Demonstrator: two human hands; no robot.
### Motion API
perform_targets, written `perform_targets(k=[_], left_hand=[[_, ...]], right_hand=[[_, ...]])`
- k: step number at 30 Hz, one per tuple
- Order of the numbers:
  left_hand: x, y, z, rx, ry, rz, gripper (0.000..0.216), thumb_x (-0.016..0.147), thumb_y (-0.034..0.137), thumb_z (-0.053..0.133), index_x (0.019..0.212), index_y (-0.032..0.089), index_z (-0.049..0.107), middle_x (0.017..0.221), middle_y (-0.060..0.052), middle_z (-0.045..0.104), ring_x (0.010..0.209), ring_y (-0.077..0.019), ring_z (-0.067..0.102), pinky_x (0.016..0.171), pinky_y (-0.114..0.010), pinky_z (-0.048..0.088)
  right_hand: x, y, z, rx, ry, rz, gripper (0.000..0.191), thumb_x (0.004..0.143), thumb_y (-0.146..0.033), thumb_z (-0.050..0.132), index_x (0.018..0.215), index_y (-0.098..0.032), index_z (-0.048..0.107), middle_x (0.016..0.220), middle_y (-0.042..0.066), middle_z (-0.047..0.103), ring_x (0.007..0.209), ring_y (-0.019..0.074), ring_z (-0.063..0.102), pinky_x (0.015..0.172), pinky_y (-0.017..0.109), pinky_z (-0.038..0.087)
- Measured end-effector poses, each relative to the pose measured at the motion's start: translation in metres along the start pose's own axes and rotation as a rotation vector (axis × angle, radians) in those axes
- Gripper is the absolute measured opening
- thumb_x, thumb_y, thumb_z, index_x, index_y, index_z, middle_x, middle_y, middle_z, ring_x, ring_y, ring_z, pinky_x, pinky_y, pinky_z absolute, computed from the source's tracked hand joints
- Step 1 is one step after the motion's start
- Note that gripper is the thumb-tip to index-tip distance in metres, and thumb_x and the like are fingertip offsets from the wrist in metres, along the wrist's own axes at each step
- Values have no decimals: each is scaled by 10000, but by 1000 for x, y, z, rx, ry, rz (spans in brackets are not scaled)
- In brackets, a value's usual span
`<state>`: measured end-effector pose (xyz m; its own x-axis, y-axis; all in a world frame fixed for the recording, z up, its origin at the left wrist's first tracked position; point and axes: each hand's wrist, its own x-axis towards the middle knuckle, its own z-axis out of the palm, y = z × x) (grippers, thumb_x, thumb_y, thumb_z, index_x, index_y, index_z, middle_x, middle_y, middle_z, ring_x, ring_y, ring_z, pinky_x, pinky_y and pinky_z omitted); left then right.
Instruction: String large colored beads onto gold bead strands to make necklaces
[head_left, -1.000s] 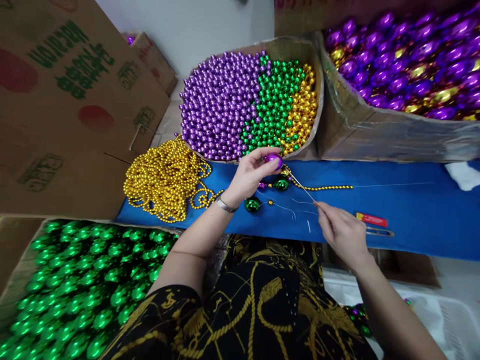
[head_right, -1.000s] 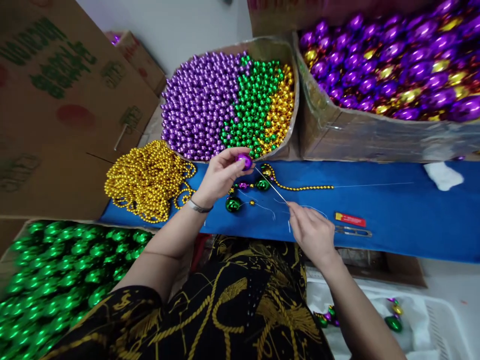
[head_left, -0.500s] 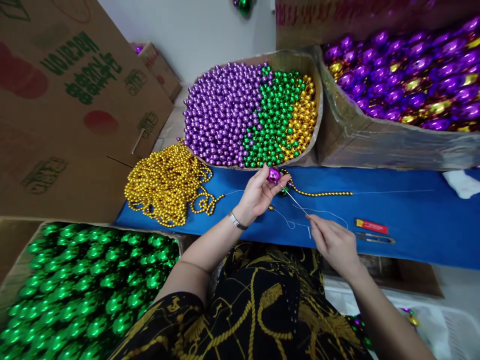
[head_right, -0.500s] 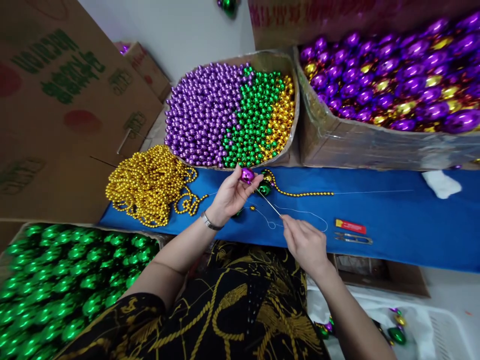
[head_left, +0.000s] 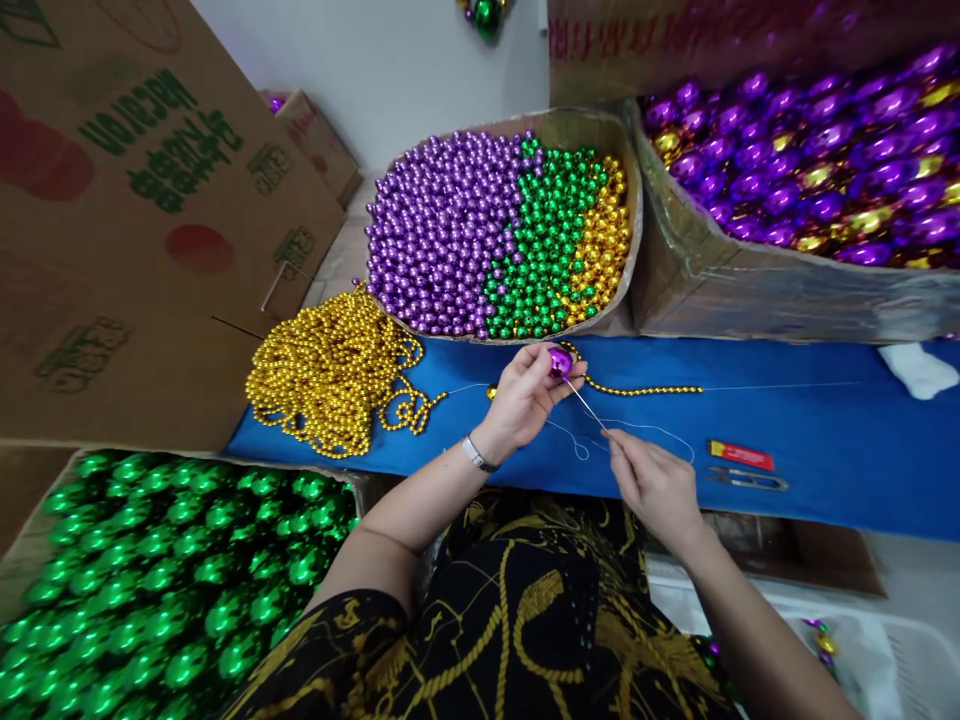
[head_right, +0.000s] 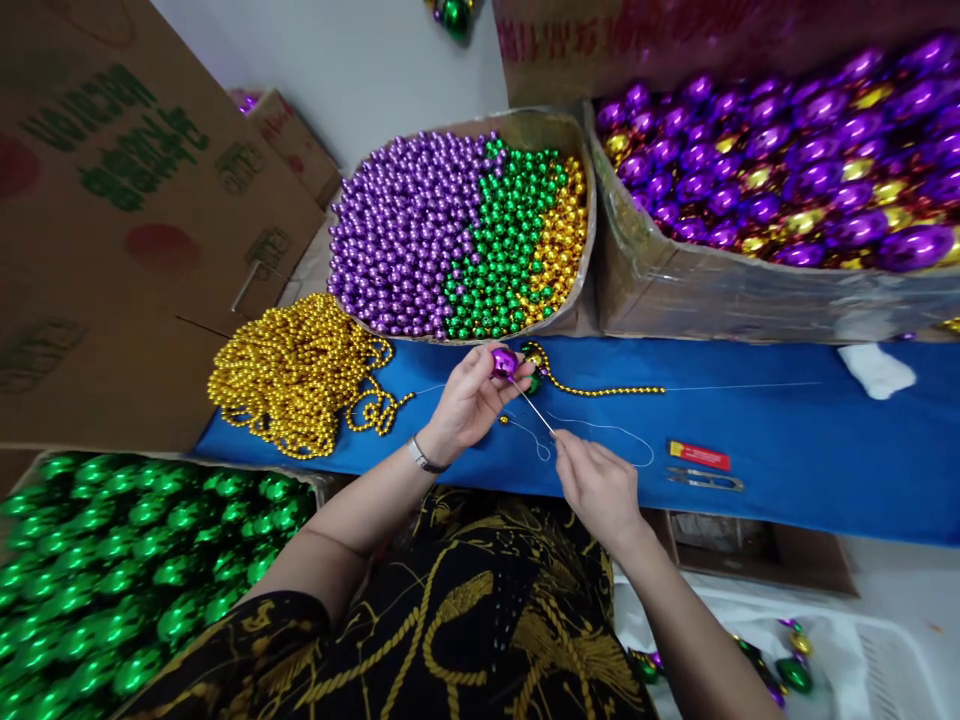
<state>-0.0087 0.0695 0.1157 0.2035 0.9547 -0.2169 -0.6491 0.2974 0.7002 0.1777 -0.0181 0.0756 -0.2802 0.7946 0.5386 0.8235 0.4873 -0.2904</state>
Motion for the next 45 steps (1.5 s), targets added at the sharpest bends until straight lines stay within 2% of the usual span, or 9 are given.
perform_targets(k=[5,8,12,17,22,28,35,39,45], left_hand=[[-5,-5,-4,3,-101,-18,409,748,378,811,1061,179,637,1141,-89,705,902,-189,719,911,-396,550],[-6,-4,-6,-16,-137,-31,403,753,368,811,1068,173,652,1146,-94,709,910,-185,721,893,-360,561],[-6,-3,-8,-30,-186,-18,395,772,366,798,1089,178,654,1173,-97,706,964,-201,720,931,-376,558],[-7,-4,-13,43,-256,21,414,776,358,794,1126,191,649,1247,-116,677,1046,-235,705,942,-390,555],[-9,-4,-15,105,-319,84,405,763,316,808,1118,193,659,1239,-117,682,1091,-243,689,967,-395,548],[-9,-4,-17,85,-308,28,400,799,342,774,1147,196,641,1262,-127,669,1078,-255,698,967,-417,550],[-9,-3,-15,88,-305,31,408,796,341,775,1147,188,633,1260,-132,668,1079,-254,698,948,-388,564],[-8,11,-11,107,-287,22,421,774,345,791,1128,186,627,1237,-115,675,1077,-258,696,923,-385,578],[-6,33,-10,156,-247,48,372,830,335,732,1158,201,620,1228,-79,677,1219,-293,620,958,-416,566]], right_hand=[[2,0,4,52,37,6,190,944,-146,540,1106,-157,639,940,37,762,772,141,729,732,240,540],[1,1,5,90,62,-6,219,935,-127,544,1138,-159,621,957,44,761,786,144,731,751,244,552],[0,3,6,91,76,-15,256,929,-127,542,1171,-175,614,948,43,762,782,147,730,746,245,560],[-3,10,9,45,75,-39,239,923,-117,560,1152,-161,612,936,51,758,780,155,722,756,256,551],[-6,14,11,28,72,-36,219,930,-138,548,1130,-169,632,899,49,754,753,155,716,734,258,552],[-4,12,10,139,79,-6,236,940,-141,522,1149,-189,620,923,51,759,790,158,730,741,263,577],[-3,12,9,117,82,-17,222,927,-130,548,1129,-174,629,926,59,760,784,160,732,744,262,578],[2,11,7,82,73,-7,216,932,-148,549,1126,-165,643,955,69,761,801,164,732,756,267,576],[21,4,8,140,3,72,230,962,-220,505,1099,-186,686,977,53,763,825,162,734,791,275,587]])
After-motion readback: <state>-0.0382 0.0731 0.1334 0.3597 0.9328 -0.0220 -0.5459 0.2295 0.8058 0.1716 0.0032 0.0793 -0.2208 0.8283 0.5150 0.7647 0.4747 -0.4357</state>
